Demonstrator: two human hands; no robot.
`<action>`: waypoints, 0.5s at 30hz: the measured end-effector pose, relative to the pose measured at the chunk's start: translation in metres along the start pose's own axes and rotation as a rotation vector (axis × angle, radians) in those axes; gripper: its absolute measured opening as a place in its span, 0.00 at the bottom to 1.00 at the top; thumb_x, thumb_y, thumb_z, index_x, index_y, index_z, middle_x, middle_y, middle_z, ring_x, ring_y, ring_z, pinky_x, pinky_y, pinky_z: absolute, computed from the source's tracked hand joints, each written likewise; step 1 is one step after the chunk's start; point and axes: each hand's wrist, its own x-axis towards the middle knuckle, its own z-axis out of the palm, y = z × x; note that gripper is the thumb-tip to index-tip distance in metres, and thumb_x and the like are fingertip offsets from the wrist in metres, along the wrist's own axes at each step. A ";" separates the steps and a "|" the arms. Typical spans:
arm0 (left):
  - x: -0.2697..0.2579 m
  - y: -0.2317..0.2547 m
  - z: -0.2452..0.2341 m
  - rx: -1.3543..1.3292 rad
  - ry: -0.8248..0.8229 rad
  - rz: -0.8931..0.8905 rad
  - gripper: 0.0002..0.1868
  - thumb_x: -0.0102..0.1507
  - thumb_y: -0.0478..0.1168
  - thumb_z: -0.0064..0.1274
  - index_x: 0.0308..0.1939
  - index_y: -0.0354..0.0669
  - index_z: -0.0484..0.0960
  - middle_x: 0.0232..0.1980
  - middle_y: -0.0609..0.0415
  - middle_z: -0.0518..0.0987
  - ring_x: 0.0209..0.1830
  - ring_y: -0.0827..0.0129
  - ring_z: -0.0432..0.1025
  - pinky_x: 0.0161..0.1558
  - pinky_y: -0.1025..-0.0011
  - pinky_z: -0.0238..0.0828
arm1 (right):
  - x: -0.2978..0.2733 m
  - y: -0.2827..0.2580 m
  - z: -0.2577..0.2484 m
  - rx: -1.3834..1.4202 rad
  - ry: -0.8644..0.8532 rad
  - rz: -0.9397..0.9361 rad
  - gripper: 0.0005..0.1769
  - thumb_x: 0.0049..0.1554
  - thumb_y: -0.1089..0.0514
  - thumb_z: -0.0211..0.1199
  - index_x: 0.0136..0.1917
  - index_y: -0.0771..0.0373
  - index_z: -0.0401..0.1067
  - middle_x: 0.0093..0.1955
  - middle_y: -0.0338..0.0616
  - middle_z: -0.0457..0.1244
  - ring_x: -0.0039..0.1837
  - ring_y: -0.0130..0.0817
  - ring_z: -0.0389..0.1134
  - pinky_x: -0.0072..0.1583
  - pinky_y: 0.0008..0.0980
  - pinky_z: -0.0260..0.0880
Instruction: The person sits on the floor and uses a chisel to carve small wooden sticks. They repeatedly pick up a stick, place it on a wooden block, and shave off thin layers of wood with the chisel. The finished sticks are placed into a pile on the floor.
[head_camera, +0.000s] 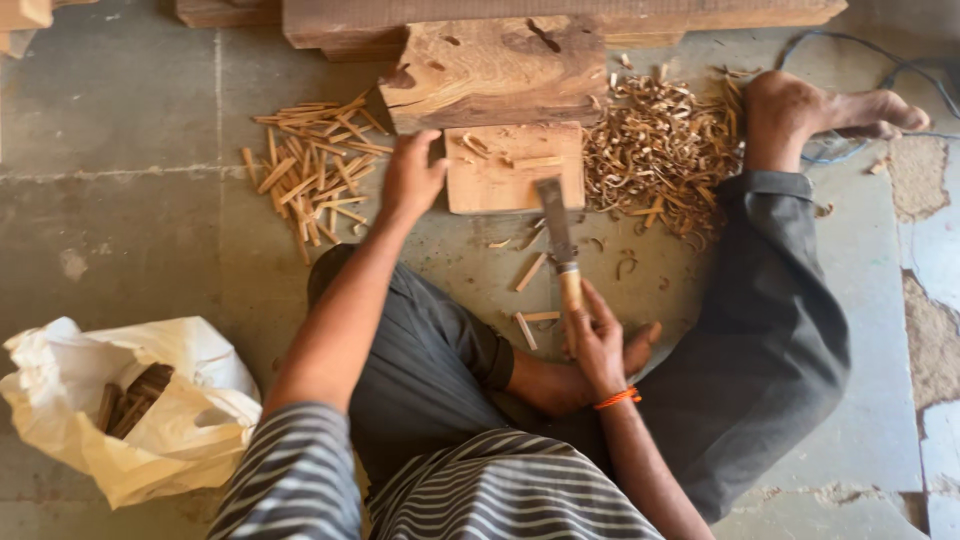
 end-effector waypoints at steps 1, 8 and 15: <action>0.006 0.006 0.019 0.105 0.045 0.075 0.23 0.53 0.36 0.67 0.51 0.37 0.78 0.49 0.38 0.78 0.50 0.44 0.73 0.50 0.54 0.73 | -0.001 0.003 0.002 0.012 -0.015 0.036 0.33 0.63 0.51 0.58 0.79 0.55 0.59 0.33 0.36 0.61 0.28 0.22 0.58 0.29 0.23 0.58; 0.045 0.063 0.124 0.051 -0.113 0.004 0.09 0.62 0.31 0.59 0.45 0.43 0.81 0.48 0.41 0.80 0.49 0.46 0.76 0.48 0.53 0.74 | -0.017 -0.009 0.015 0.045 -0.045 0.095 0.33 0.64 0.51 0.57 0.80 0.55 0.58 0.32 0.33 0.59 0.29 0.19 0.57 0.31 0.21 0.58; 0.063 0.139 0.165 -0.380 -0.220 0.307 0.16 0.67 0.29 0.49 0.59 0.41 0.78 0.53 0.42 0.80 0.46 0.57 0.78 0.42 0.63 0.80 | -0.014 -0.027 0.017 0.075 -0.046 0.184 0.34 0.63 0.52 0.57 0.81 0.54 0.57 0.33 0.33 0.60 0.30 0.19 0.57 0.32 0.21 0.59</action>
